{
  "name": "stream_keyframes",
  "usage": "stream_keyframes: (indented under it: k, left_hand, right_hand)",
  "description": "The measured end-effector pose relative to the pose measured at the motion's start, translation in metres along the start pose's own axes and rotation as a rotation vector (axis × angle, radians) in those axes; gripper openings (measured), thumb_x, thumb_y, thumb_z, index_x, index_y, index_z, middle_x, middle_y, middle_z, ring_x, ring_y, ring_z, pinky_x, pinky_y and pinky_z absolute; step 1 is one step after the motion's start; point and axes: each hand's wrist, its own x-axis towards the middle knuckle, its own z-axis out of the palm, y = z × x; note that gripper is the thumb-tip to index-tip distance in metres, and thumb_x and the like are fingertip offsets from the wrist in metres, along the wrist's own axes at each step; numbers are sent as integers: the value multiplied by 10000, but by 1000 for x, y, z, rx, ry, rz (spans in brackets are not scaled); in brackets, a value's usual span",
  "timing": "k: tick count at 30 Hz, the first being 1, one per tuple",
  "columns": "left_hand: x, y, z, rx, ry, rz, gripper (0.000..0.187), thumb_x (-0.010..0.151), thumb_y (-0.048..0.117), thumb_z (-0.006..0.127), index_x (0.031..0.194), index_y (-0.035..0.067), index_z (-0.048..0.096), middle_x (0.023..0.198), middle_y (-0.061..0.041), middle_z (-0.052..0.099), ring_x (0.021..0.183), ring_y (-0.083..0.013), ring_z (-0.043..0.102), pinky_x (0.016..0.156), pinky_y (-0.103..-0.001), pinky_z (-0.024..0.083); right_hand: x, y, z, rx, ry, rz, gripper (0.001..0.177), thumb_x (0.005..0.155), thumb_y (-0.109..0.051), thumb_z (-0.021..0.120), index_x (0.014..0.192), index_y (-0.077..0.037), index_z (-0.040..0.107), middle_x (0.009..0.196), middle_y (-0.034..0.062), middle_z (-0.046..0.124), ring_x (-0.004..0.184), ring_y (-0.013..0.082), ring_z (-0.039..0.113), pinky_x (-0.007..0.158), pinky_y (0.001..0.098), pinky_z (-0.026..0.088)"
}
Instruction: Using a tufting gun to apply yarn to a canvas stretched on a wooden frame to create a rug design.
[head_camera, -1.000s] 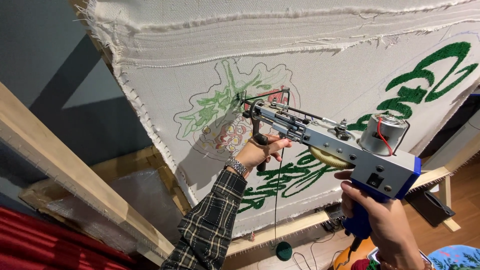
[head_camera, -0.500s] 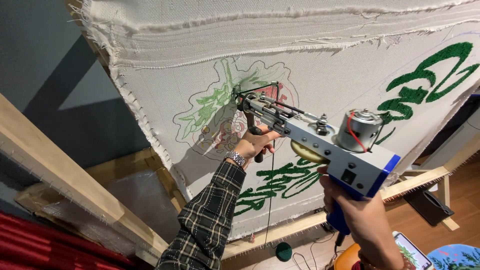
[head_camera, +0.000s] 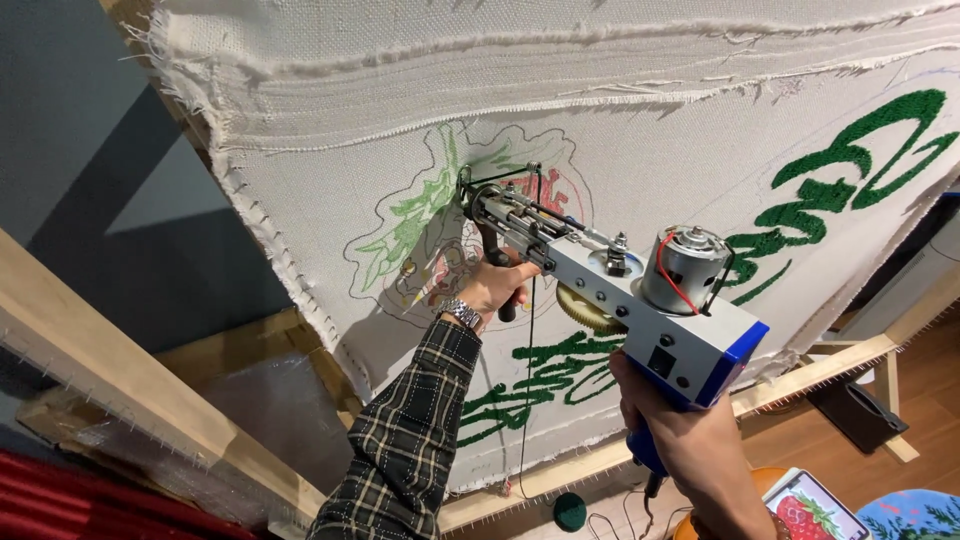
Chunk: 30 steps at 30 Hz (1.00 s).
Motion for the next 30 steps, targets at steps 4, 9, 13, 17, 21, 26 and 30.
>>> stream_keyframes:
  k: [4, 9, 13, 17, 21, 26, 30]
  left_hand:
    - [-6, 6, -1, 130, 36, -51, 293, 844, 383, 773, 714, 160, 635, 564, -40, 654, 447, -101, 595, 439, -226, 479]
    - [-27, 26, -7, 234, 32, 40, 365, 823, 455, 732, 613, 166, 660, 516, 5, 625, 425, -90, 530, 529, -239, 478]
    - [-10, 19, -5, 205, -4, 25, 394, 855, 478, 751, 634, 175, 632, 531, -13, 627, 423, -87, 523, 499, -233, 474]
    - [4, 7, -10, 220, -56, 16, 427, 881, 544, 735, 953, 123, 715, 620, -37, 657, 474, -110, 591, 498, -247, 557]
    - [-1, 15, -8, 225, -21, 26, 424, 833, 539, 730, 714, 136, 678, 564, -17, 613, 442, -92, 496, 474, -250, 461]
    - [-36, 30, 4, 69, -84, 125, 479, 899, 293, 810, 668, 211, 399, 509, -56, 585, 407, -111, 569, 369, -207, 395]
    - [-63, 40, 10, 127, -205, 204, 344, 881, 395, 726, 1043, 94, 766, 787, -81, 722, 561, -116, 644, 447, -202, 417]
  right_hand:
    - [-1, 0, 1, 5, -14, -55, 513, 941, -286, 789, 586, -10, 540, 507, 138, 567, 525, 233, 474, 589, 377, 388]
    - [0, -4, 4, 21, 13, -42, 444, 947, -269, 793, 655, -10, 582, 524, 140, 570, 521, 225, 467, 565, 368, 375]
    - [0, -7, 2, 22, 10, -85, 421, 944, -258, 791, 668, -17, 584, 540, 140, 589, 546, 238, 499, 628, 381, 404]
    - [-2, -10, 7, 59, 11, -98, 263, 941, -195, 770, 839, 2, 629, 565, 171, 594, 507, 249, 503, 568, 382, 412]
    - [-3, -12, 3, 98, -2, -60, 227, 940, -173, 754, 968, 19, 637, 622, 193, 603, 534, 277, 515, 584, 411, 424]
    - [5, 7, -12, 263, -24, -85, 295, 901, -66, 732, 1156, 82, 717, 761, 179, 585, 566, 263, 476, 537, 385, 385]
    - [11, 25, -35, 236, -94, -205, 331, 891, -93, 710, 1167, 88, 728, 625, 173, 552, 513, 260, 497, 519, 388, 426]
